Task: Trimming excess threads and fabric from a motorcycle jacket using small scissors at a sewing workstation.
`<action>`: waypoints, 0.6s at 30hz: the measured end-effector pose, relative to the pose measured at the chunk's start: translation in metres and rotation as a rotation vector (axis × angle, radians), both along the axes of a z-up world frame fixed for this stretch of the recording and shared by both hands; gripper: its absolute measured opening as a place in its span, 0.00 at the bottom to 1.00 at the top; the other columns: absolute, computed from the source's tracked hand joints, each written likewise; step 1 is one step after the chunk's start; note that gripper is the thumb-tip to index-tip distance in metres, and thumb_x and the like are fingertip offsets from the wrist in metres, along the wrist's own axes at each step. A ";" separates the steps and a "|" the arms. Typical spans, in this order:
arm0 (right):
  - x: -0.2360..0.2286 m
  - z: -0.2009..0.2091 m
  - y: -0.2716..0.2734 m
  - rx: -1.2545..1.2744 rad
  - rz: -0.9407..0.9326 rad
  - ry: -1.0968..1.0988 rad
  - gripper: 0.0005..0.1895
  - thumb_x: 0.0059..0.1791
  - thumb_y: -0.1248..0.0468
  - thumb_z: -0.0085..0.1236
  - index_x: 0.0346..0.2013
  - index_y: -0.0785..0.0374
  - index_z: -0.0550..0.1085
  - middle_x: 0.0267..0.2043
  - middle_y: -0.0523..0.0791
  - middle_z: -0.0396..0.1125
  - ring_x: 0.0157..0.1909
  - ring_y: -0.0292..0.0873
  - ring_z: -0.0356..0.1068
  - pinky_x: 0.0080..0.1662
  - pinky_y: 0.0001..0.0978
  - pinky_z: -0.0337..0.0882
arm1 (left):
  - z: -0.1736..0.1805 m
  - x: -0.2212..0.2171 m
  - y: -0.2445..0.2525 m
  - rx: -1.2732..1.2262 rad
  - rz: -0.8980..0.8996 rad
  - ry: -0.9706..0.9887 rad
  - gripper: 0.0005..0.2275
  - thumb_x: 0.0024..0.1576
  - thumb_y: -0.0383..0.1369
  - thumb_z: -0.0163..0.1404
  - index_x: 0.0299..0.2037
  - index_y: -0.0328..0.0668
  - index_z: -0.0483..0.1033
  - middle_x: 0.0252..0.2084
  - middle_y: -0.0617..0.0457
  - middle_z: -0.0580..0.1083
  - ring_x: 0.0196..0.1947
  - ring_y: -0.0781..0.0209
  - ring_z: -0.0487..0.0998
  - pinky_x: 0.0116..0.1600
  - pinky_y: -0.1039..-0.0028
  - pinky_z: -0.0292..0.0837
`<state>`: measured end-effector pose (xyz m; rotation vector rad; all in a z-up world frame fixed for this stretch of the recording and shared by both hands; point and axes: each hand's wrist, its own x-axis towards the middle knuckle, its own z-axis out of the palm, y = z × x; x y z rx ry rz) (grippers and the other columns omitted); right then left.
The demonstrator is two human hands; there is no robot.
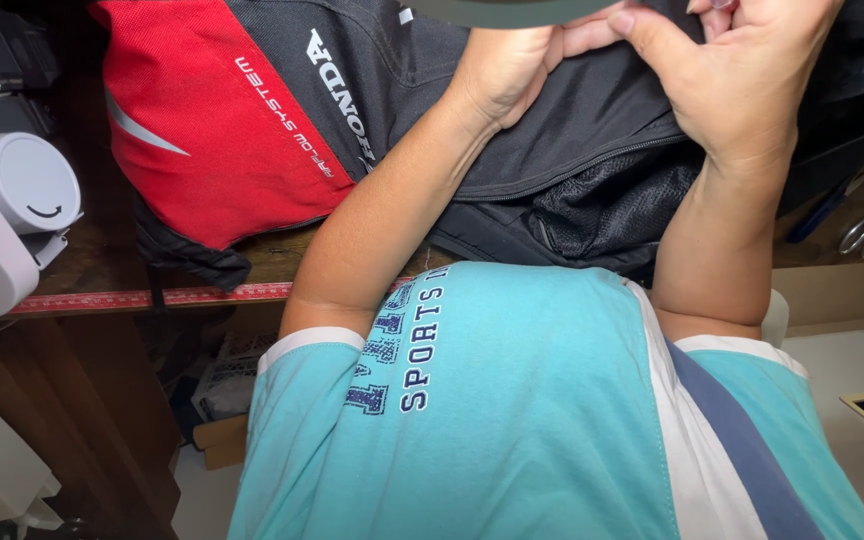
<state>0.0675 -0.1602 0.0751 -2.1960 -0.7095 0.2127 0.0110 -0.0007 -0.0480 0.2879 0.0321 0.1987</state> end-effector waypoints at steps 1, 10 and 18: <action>-0.001 0.002 0.003 0.000 0.000 -0.002 0.35 0.61 0.83 0.94 0.36 0.69 0.66 0.37 0.49 0.61 0.39 0.42 0.61 0.42 0.36 0.63 | 0.004 0.000 0.000 0.000 0.000 -0.002 0.09 0.66 0.31 0.56 0.49 0.30 0.79 0.47 0.37 0.80 0.48 0.41 0.82 0.56 0.44 0.79; -0.004 0.007 0.008 0.188 -0.036 0.271 0.31 0.60 0.86 0.84 0.42 0.64 0.63 0.42 0.46 0.60 0.43 0.37 0.59 0.44 0.29 0.61 | 0.032 -0.003 0.011 0.605 0.088 0.239 0.05 0.56 0.34 0.60 0.33 0.48 0.77 0.34 0.61 0.77 0.36 0.72 0.76 0.43 0.76 0.75; 0.002 0.016 -0.010 0.078 0.034 0.324 0.32 0.58 0.79 0.86 0.47 0.64 0.62 0.46 0.45 0.59 0.50 0.38 0.61 0.56 0.32 0.70 | 0.036 -0.002 0.007 0.477 -0.060 -0.043 0.03 0.63 0.31 0.56 0.43 0.42 0.80 0.42 0.56 0.81 0.44 0.69 0.80 0.52 0.75 0.79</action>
